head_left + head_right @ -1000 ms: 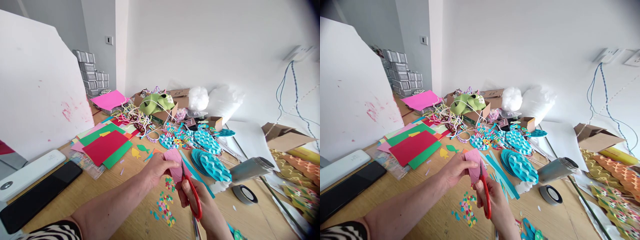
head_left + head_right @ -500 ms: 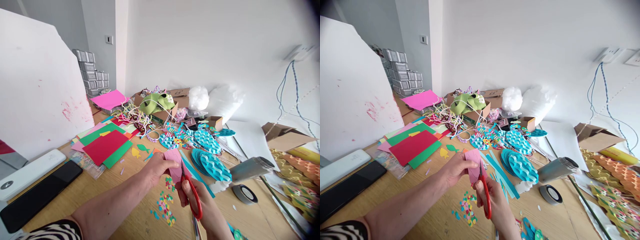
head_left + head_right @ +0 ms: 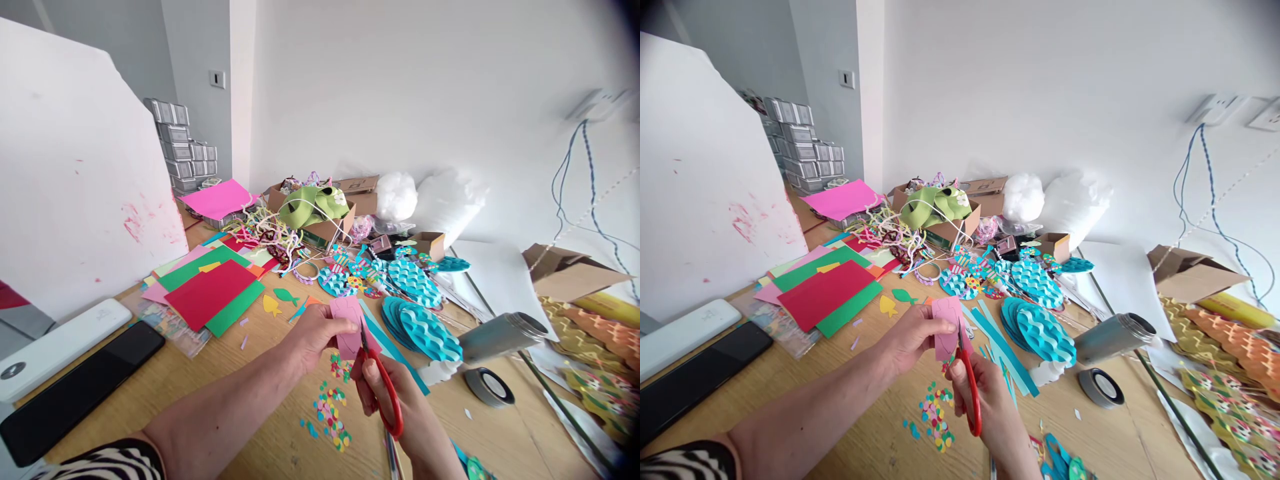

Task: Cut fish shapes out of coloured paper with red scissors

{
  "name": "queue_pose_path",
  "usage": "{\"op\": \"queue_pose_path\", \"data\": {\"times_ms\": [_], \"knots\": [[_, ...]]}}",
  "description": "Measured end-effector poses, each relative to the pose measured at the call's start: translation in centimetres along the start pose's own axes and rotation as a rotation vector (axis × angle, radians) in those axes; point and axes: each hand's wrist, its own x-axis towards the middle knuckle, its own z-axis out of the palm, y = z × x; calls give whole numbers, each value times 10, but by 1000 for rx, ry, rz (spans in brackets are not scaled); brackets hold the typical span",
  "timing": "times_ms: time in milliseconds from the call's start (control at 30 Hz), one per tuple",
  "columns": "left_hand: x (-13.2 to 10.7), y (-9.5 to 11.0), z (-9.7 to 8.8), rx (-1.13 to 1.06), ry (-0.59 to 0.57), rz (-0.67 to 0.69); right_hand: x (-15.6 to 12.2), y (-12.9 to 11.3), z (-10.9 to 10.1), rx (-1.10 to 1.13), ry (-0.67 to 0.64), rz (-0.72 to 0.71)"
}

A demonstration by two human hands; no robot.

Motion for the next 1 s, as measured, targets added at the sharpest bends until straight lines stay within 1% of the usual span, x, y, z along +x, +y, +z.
{"op": "queue_pose_path", "data": {"times_ms": [100, 533, 767, 867, 1000], "knots": [[1, 0, 0, -1, 3, 5, 0, 0, 1, 10, 18, -12], [1, -2, -2, -3, -15, 10, 3, 7, 1, 26, 27, -23], [2, -2, -2, -8, -21, 13, 3, 7, 1, 13, 29, -5], [2, -2, -2, -10, -11, 6, 2, 5, 2, 18, 43, -9], [3, -2, -1, -13, 8, 8, 2, 3, 2, 20, 16, 9]]}}
